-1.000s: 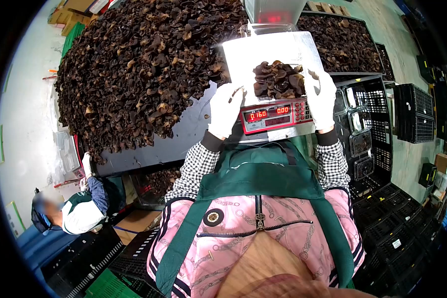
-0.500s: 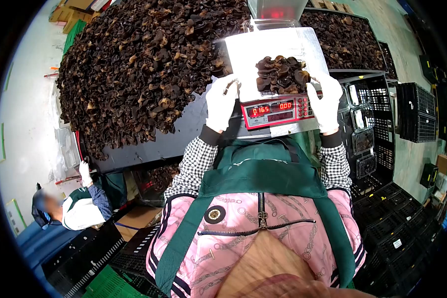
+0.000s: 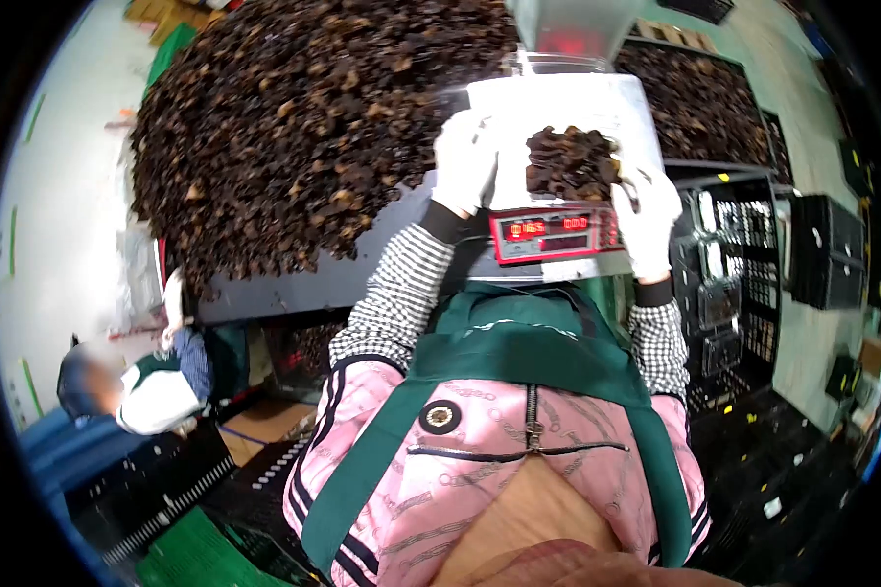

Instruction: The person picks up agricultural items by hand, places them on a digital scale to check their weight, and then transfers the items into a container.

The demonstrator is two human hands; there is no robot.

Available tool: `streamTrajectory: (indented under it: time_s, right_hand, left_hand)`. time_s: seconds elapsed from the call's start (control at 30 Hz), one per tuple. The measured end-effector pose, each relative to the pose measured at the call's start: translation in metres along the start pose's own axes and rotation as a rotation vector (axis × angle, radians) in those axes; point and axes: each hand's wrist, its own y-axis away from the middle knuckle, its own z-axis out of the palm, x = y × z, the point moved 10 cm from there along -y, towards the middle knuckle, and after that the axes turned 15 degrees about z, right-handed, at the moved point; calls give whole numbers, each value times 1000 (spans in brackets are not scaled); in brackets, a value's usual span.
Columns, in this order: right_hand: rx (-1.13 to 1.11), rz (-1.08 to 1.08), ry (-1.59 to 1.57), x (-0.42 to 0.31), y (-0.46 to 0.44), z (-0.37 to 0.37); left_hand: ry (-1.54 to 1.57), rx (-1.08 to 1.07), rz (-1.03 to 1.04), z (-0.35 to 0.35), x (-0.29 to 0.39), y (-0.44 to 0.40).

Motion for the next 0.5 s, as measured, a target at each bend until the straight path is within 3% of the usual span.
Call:
streamTrajectory:
  time_s: [0.03, 0.07, 0.1, 0.2, 0.33, 0.5]
  right_hand:
    - [-11, 7, -65, -4, -4, -4]
    - [54, -33, -104, -5, -2, -7]
    - [87, -21, -78, -7, -1, -11]
    - [84, 46, -78, -4, 1, -24]
    - [54, 160, -190, 9, 6, -27]
    - [39, 147, -176, -11, 2, -23]
  left_hand:
    - [-85, 1, -21, -7, 18, 8]
    - [25, -1, -61, -8, 25, 20]
    - [-24, 34, 7, -12, 35, 33]
    - [-73, 27, -137, -31, 18, 70]
    - [-394, 194, -120, -80, -39, 77]
    - [-467, -135, 172, -43, -53, 43]
